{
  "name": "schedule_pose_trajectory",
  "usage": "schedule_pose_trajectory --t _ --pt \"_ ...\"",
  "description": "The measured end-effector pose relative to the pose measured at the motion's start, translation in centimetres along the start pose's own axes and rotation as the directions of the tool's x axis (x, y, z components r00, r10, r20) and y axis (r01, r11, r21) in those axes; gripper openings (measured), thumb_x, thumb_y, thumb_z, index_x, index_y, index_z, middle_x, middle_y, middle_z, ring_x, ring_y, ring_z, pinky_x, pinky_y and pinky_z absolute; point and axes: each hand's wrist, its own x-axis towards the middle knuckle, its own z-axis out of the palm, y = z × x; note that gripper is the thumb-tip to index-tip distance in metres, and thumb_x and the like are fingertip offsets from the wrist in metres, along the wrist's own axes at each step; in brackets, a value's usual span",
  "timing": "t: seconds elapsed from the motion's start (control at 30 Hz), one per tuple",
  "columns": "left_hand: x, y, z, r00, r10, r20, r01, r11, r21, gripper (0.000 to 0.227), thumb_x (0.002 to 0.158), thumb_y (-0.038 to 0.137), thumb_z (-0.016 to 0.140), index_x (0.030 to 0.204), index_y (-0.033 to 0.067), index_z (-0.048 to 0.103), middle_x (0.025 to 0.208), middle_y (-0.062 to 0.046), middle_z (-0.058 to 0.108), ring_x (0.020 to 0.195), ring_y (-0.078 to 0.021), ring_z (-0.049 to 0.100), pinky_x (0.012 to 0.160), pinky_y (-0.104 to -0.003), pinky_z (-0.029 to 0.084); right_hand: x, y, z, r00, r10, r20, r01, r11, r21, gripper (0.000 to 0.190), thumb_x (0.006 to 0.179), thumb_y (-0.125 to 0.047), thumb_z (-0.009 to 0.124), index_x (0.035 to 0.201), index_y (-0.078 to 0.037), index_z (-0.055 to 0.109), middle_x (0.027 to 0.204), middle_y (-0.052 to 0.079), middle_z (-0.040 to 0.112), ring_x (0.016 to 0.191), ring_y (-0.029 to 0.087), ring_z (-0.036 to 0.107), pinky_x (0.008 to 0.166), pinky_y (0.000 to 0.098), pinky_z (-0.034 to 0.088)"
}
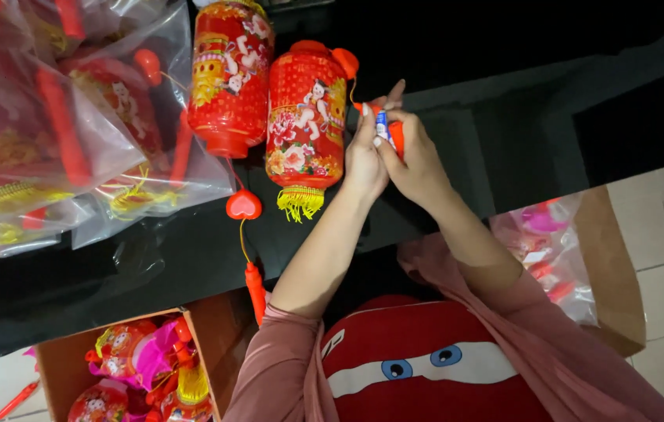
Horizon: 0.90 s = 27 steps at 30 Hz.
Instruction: Assembling decorative red lanterns by attaching plastic handles and inserting small components.
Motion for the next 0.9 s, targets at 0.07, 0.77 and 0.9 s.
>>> schedule_pose_trajectory --t 0.07,0.77,0.9 --pt "-0.2 0.5 -0.1 0.98 -0.011 -0.2 0.055 0.975 0.216 0.035 0.105 0.031 0.059 0.129 0.0056 0.059 0.11 -0.009 0.066 0.102 -0.0152 0.064 0.089 -0.025 0.053 0.2 0.0 0.4 0.997 -0.071 -0.018 0.071 0.997 0.03 0.042 0.101 -0.02 0.053 0.138 0.0 0.044 0.141 0.024 0.056 0.125 0.038 0.06 0.1 0.0422 0.047" --pt "0.8 0.8 -1.7 0.995 0.095 -0.02 -0.085 0.95 0.302 0.031 0.097 0.01 0.071 0.125 -0.0041 0.067 0.141 -0.019 0.061 0.09 -0.009 0.065 0.086 -0.028 0.057 23.5 7.4 2.8 0.971 0.189 0.146 -0.124 0.922 -0.367 0.04 0.09 -0.039 0.072 0.119 -0.014 0.06 0.104 0.017 0.07 0.09 0.036 0.069 0.071 0.0463 0.052" --pt "0.7 1.3 -1.2 0.997 0.072 -0.029 -0.059 0.948 0.312 0.024 0.095 0.007 0.073 0.117 -0.0012 0.072 0.09 -0.004 0.07 0.086 -0.0119 0.066 0.088 -0.029 0.055 24.7 5.1 3.3 0.974 -0.061 0.218 0.136 0.929 -0.345 0.033 0.086 -0.027 0.071 0.11 -0.007 0.06 0.103 0.021 0.07 0.092 0.042 0.067 0.074 0.0489 0.051"
